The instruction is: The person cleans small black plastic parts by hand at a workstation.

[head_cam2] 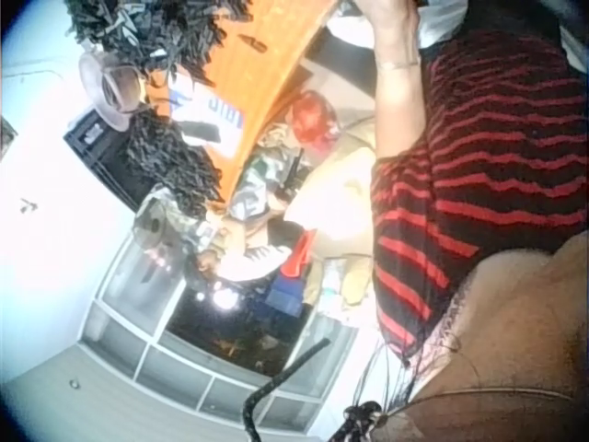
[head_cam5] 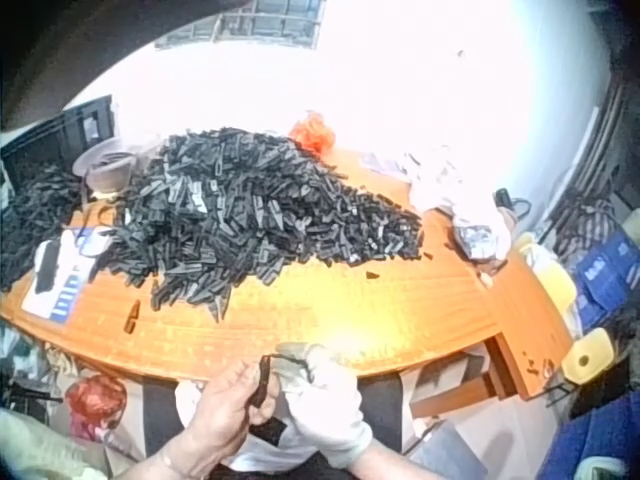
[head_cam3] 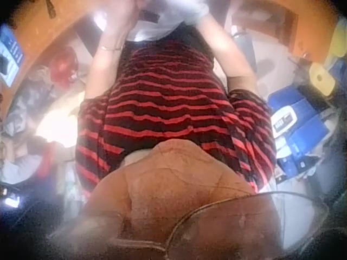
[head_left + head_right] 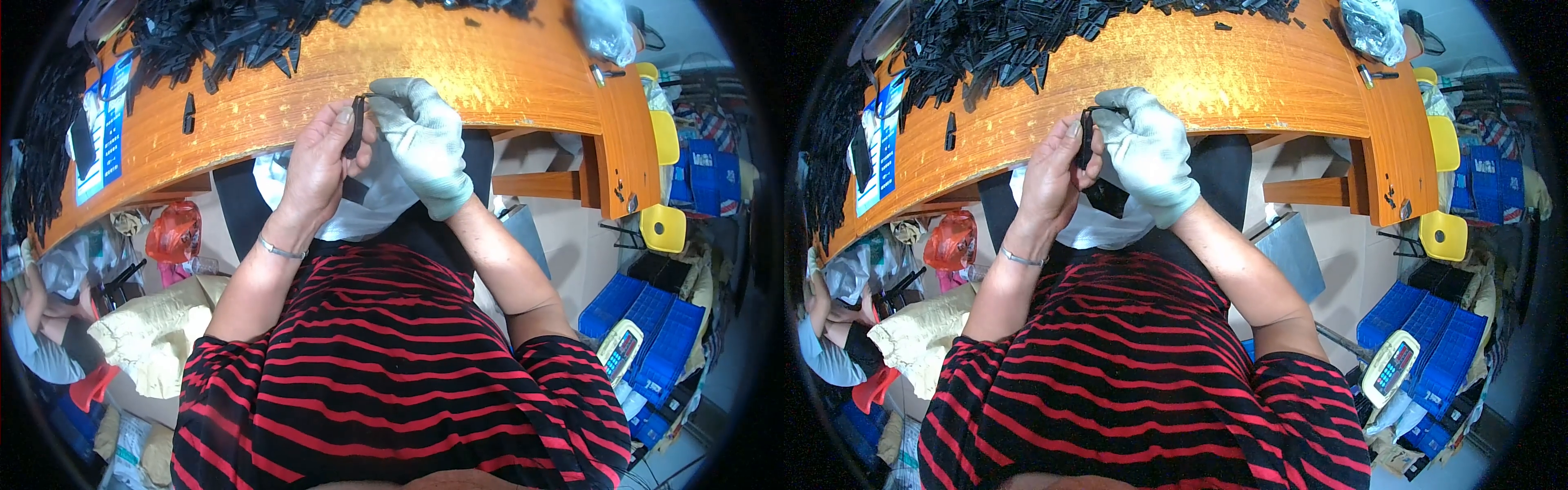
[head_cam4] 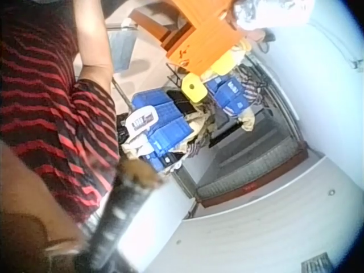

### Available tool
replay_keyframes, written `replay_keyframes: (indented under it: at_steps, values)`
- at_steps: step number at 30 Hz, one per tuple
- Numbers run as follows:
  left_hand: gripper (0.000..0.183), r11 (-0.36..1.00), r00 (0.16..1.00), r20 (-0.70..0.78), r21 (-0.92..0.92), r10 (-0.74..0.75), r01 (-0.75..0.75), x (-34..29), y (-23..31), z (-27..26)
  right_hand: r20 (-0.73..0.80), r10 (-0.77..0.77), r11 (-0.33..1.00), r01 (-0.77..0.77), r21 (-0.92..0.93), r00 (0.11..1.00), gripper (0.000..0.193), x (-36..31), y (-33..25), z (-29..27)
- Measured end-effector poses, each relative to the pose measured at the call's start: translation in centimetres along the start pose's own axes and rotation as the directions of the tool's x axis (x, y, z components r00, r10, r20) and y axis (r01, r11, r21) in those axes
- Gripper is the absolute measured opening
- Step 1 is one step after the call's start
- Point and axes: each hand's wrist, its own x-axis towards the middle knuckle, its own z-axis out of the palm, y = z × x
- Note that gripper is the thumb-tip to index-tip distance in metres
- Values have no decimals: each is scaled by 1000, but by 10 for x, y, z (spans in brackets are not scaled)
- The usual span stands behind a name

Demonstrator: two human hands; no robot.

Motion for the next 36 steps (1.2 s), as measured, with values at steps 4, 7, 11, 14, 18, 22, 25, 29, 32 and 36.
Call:
replay_keyframes:
  at_steps: [4,7,11,14,18,22,25,29,32,36]
  values:
    - [25,994,999,-41,106,32,-28,-1,0,6,16,76,989,-77,123,997,20,0,1,2]
    - [24,992,998,-33,113,52,-48,-2,-2,7,-31,-24,996,21,-89,999,21,0,5,0]
    - [22,988,994,-87,140,70,-58,-3,-3,13,-37,-36,998,34,-54,999,21,-3,8,2]
    - [20,972,984,-93,194,149,-129,-3,-11,12,-33,-95,988,90,-128,995,22,-7,6,3]
    - [18,947,969,-122,268,215,-177,-4,-20,9,93,-265,874,280,-396,960,22,-6,4,1]
    - [16,941,959,-172,294,225,-168,-5,-23,8,222,-213,806,300,-511,951,23,-4,0,0]
    - [16,946,953,-216,289,212,-145,-3,-25,7,286,-182,780,315,-541,941,23,-1,-4,0]
    - [17,962,944,-285,255,168,-94,-4,-22,12,337,-64,779,258,-572,939,25,3,-3,2]
    - [18,972,944,-302,226,136,-67,-5,-23,6,383,9,762,242,-601,924,27,7,-9,2]
    - [18,974,940,-321,221,118,-47,-5,-20,9,376,-8,792,236,-564,927,24,11,-4,1]
